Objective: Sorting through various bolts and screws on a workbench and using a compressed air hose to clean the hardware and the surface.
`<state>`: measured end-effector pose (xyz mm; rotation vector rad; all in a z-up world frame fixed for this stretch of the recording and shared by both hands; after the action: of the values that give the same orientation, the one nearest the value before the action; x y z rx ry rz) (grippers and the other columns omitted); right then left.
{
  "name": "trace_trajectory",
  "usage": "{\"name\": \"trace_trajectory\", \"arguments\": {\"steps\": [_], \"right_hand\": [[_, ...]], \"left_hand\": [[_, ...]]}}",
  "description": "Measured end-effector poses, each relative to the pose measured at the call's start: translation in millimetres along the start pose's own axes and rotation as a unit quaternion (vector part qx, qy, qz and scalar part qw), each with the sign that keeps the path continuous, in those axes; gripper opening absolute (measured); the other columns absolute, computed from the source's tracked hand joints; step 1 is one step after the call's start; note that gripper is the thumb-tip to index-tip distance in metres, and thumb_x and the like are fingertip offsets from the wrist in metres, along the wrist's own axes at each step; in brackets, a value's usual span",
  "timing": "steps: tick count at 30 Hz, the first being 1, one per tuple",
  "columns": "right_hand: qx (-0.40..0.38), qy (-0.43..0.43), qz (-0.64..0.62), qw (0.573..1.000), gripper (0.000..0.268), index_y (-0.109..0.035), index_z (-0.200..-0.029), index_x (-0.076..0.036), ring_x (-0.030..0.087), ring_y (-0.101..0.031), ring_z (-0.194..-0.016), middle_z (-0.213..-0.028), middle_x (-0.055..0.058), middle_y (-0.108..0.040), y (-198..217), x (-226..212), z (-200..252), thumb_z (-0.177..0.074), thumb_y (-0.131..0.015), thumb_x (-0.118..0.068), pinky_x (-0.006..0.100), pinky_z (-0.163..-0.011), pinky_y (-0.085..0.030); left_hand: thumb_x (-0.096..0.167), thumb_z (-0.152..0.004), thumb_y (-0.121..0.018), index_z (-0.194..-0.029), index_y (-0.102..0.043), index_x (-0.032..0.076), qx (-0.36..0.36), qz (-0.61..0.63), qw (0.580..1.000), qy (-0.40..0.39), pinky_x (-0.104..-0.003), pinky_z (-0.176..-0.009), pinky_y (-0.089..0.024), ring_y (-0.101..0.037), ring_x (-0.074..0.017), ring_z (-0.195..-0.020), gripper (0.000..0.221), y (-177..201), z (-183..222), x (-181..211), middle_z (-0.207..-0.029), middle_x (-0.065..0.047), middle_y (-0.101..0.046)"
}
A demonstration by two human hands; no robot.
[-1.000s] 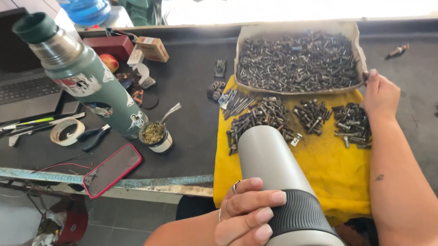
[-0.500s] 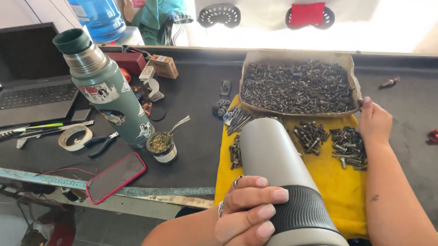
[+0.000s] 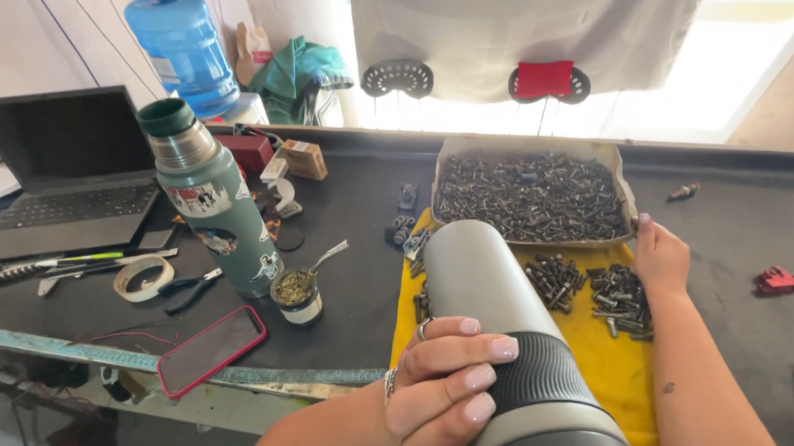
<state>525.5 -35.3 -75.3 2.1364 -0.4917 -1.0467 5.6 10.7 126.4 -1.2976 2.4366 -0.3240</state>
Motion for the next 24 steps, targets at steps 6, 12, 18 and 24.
{"name": "trace_trajectory", "arguments": {"steps": [6,12,18,24], "right_hand": [[-0.004,-0.019,-0.019,1.000,0.065,-0.078,-0.130,-0.010,0.048,-0.065,-0.110,-0.116,0.025,-0.075,3,-4,2,-0.118,-0.028,-0.050,0.054,-0.086,-0.049],[-0.018,-0.035,-0.001,0.999,0.069,-0.078,-0.124,-0.008,0.048,-0.066,-0.103,-0.107,0.025,-0.076,4,-8,3,-0.118,-0.025,-0.052,0.055,-0.081,-0.049],[-0.020,-0.041,-0.008,0.999,0.076,-0.079,-0.106,-0.006,0.043,-0.066,-0.088,-0.088,0.022,-0.074,-2,0,2,-0.118,-0.023,-0.056,0.051,-0.069,-0.047],[-0.020,-0.047,-0.037,0.998,0.066,-0.076,-0.131,-0.012,0.047,-0.065,-0.109,-0.116,0.023,-0.075,9,-13,7,-0.115,-0.027,-0.053,0.054,-0.084,-0.050]], "left_hand": [[0.003,-0.102,-0.049,-0.104,-0.056,0.001,0.021,0.010,0.999,-0.034,-0.046,-0.083,-0.064,-0.078,-0.0332,-0.079,0.008,-6,-9,0,-0.097,-0.012,-0.059],[0.005,-0.102,-0.053,-0.105,-0.058,0.003,0.048,0.011,0.998,-0.044,-0.043,-0.084,-0.064,-0.077,-0.0297,-0.078,0.006,-16,-22,2,-0.098,-0.009,-0.058],[0.007,-0.104,-0.052,-0.108,-0.057,0.004,0.043,0.013,0.998,-0.042,-0.041,-0.087,-0.064,-0.076,-0.0271,-0.079,0.008,-21,-26,5,-0.100,-0.008,-0.057],[0.006,-0.104,-0.055,-0.107,-0.058,0.003,0.051,0.017,0.998,-0.041,-0.042,-0.086,-0.065,-0.077,-0.0272,-0.078,0.005,-25,-27,7,-0.100,-0.008,-0.058]]}}
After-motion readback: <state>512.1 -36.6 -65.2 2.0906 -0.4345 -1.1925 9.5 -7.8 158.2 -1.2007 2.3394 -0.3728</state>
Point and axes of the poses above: each hand's wrist, its own z-axis away from the middle knuckle, its own y-axis out of the back of the hand, x = y × z, the point moved 6 cm from there along -z, towards the middle knuckle
